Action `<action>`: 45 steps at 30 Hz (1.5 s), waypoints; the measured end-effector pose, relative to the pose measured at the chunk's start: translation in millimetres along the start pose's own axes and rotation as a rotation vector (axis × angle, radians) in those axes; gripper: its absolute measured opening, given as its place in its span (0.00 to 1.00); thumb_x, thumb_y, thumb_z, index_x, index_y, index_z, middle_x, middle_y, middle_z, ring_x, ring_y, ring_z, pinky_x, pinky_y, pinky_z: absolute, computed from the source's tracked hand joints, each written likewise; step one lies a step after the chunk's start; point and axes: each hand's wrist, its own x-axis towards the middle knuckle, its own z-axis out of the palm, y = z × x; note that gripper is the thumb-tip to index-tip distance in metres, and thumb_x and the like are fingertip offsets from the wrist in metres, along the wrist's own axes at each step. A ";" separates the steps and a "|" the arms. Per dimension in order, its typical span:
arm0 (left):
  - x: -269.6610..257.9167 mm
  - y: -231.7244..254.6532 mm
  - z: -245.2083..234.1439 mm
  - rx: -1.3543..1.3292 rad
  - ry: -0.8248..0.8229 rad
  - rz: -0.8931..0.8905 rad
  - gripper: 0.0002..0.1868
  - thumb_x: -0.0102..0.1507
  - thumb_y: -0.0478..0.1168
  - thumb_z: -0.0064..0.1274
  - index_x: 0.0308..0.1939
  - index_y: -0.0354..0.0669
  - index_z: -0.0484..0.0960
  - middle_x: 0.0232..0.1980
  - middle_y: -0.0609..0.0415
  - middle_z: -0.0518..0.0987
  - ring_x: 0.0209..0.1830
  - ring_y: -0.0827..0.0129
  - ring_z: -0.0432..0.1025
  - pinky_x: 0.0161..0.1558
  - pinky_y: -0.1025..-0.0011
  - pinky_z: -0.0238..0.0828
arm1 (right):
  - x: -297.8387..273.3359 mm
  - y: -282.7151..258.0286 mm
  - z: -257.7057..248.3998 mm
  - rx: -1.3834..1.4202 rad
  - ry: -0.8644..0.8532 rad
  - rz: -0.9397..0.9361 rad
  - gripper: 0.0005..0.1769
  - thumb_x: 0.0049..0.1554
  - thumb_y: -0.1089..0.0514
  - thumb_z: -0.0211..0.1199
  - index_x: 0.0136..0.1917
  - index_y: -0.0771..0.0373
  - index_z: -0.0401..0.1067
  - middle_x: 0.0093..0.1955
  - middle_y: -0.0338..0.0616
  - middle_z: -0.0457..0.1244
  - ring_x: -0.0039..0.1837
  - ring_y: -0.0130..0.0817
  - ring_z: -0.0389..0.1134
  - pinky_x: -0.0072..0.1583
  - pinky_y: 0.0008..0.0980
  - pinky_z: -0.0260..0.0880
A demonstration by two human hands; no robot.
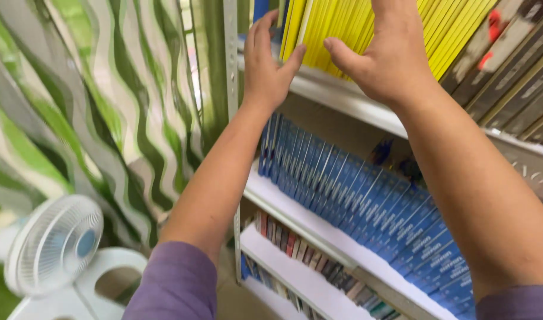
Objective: Picking specific textbooks from the library shelves and stacking them on a chair.
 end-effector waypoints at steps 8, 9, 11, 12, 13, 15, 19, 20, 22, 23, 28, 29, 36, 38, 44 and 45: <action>49.6 -0.5 12.8 -0.015 -0.070 -0.138 0.47 0.62 0.53 0.68 0.75 0.38 0.59 0.74 0.38 0.65 0.75 0.46 0.62 0.73 0.58 0.60 | 35.6 26.9 27.7 -0.345 0.022 0.135 0.40 0.59 0.52 0.76 0.77 0.60 0.61 0.82 0.59 0.47 0.84 0.61 0.47 0.82 0.53 0.51; 51.4 -6.5 16.2 -0.030 -0.068 -0.128 0.47 0.62 0.53 0.68 0.75 0.38 0.59 0.74 0.38 0.65 0.75 0.46 0.62 0.73 0.58 0.60 | 39.1 29.4 33.4 -0.363 0.026 0.133 0.40 0.59 0.52 0.76 0.77 0.60 0.61 0.82 0.59 0.47 0.84 0.61 0.47 0.82 0.53 0.51; 55.6 -18.5 23.3 -0.025 -0.068 -0.173 0.51 0.59 0.56 0.69 0.74 0.37 0.58 0.73 0.37 0.66 0.73 0.46 0.63 0.70 0.59 0.63 | 46.9 35.1 44.6 -0.449 -0.016 0.185 0.41 0.58 0.50 0.76 0.78 0.59 0.60 0.84 0.60 0.43 0.85 0.61 0.40 0.82 0.55 0.43; 52.8 -26.7 29.5 -0.040 -0.061 -0.161 0.51 0.59 0.56 0.69 0.74 0.37 0.58 0.73 0.37 0.66 0.73 0.46 0.63 0.70 0.59 0.63 | 50.5 34.3 48.4 -0.467 -0.010 0.179 0.41 0.58 0.50 0.76 0.78 0.59 0.60 0.84 0.60 0.43 0.85 0.61 0.40 0.82 0.55 0.43; 50.8 -34.8 35.0 -0.065 -0.057 -0.186 0.50 0.59 0.57 0.68 0.74 0.37 0.59 0.71 0.36 0.68 0.71 0.45 0.66 0.68 0.59 0.65 | 55.0 33.2 52.3 -0.506 -0.040 0.195 0.42 0.57 0.48 0.75 0.78 0.59 0.60 0.84 0.60 0.42 0.85 0.60 0.38 0.81 0.55 0.42; 50.8 -41.1 39.9 -0.104 -0.045 -0.196 0.49 0.59 0.57 0.67 0.74 0.37 0.59 0.70 0.35 0.70 0.69 0.45 0.68 0.66 0.59 0.67 | 61.3 32.9 59.5 -0.563 -0.060 0.204 0.43 0.56 0.46 0.75 0.77 0.58 0.60 0.85 0.60 0.40 0.85 0.59 0.37 0.81 0.56 0.40; 53.5 -41.4 34.4 -0.172 -0.257 -0.341 0.35 0.65 0.57 0.55 0.73 0.49 0.67 0.60 0.38 0.80 0.60 0.45 0.75 0.56 0.57 0.73 | 66.5 38.5 76.3 -0.602 -0.055 0.242 0.50 0.56 0.39 0.70 0.82 0.60 0.52 0.86 0.59 0.38 0.87 0.55 0.35 0.82 0.53 0.34; 52.5 -42.8 33.7 -0.176 -0.333 -0.374 0.33 0.65 0.56 0.52 0.73 0.53 0.69 0.56 0.40 0.82 0.57 0.45 0.76 0.54 0.57 0.74 | 66.1 40.6 80.8 -0.622 -0.046 0.257 0.52 0.58 0.36 0.67 0.83 0.62 0.49 0.87 0.60 0.37 0.87 0.54 0.35 0.83 0.52 0.31; 57.0 -38.4 27.6 -0.188 -0.355 -0.361 0.32 0.65 0.55 0.51 0.72 0.55 0.69 0.56 0.41 0.82 0.55 0.44 0.76 0.52 0.56 0.74 | 66.8 39.1 87.5 -0.660 -0.032 0.259 0.49 0.62 0.36 0.63 0.84 0.61 0.50 0.87 0.59 0.39 0.87 0.55 0.35 0.82 0.52 0.30; 58.6 -35.9 24.2 -0.193 -0.376 -0.357 0.31 0.64 0.55 0.51 0.71 0.56 0.69 0.55 0.41 0.83 0.54 0.44 0.77 0.51 0.55 0.74 | 67.0 38.2 91.0 -0.690 -0.024 0.262 0.46 0.66 0.36 0.58 0.86 0.61 0.50 0.87 0.59 0.40 0.88 0.55 0.35 0.82 0.53 0.29; 66.3 -30.8 10.2 -0.198 -0.454 -0.351 0.35 0.60 0.57 0.55 0.70 0.58 0.69 0.55 0.41 0.82 0.52 0.43 0.76 0.49 0.53 0.74 | 66.8 35.4 103.6 -0.896 -0.048 0.202 0.40 0.68 0.36 0.52 0.84 0.60 0.57 0.87 0.52 0.43 0.86 0.62 0.35 0.81 0.58 0.28; 68.8 -28.9 6.5 -0.178 -0.496 -0.352 0.38 0.57 0.59 0.57 0.70 0.58 0.69 0.53 0.41 0.82 0.50 0.42 0.76 0.49 0.53 0.74 | 65.8 35.7 105.4 -0.926 -0.050 0.204 0.39 0.69 0.35 0.51 0.84 0.59 0.58 0.88 0.48 0.43 0.87 0.62 0.35 0.81 0.59 0.28; 71.9 -44.2 12.7 0.015 -0.686 -0.393 0.43 0.52 0.65 0.61 0.66 0.49 0.75 0.46 0.35 0.83 0.48 0.43 0.78 0.50 0.54 0.75 | 64.2 31.9 112.7 -0.934 -0.015 0.208 0.49 0.62 0.23 0.50 0.80 0.62 0.62 0.86 0.49 0.43 0.85 0.63 0.35 0.80 0.60 0.28; 72.2 -45.7 12.9 0.001 -0.728 -0.409 0.42 0.54 0.64 0.60 0.66 0.47 0.74 0.46 0.35 0.83 0.49 0.42 0.77 0.50 0.53 0.74 | 60.6 36.1 113.2 -0.997 -0.030 0.196 0.46 0.62 0.21 0.49 0.77 0.57 0.68 0.88 0.49 0.43 0.86 0.62 0.35 0.81 0.58 0.27; 69.0 -63.6 17.3 -0.171 -0.717 -0.376 0.33 0.59 0.60 0.55 0.64 0.50 0.76 0.50 0.41 0.84 0.52 0.45 0.78 0.52 0.56 0.74 | 56.5 40.8 116.0 -1.004 -0.003 0.171 0.24 0.67 0.34 0.55 0.66 0.47 0.75 0.88 0.46 0.46 0.86 0.63 0.37 0.81 0.60 0.29; 71.5 -59.5 14.9 -0.172 -0.714 -0.376 0.33 0.59 0.60 0.55 0.64 0.50 0.76 0.50 0.41 0.84 0.52 0.45 0.78 0.52 0.56 0.74 | 57.0 41.5 116.4 -1.005 -0.003 0.168 0.24 0.67 0.34 0.55 0.66 0.47 0.75 0.88 0.46 0.46 0.86 0.63 0.37 0.81 0.60 0.29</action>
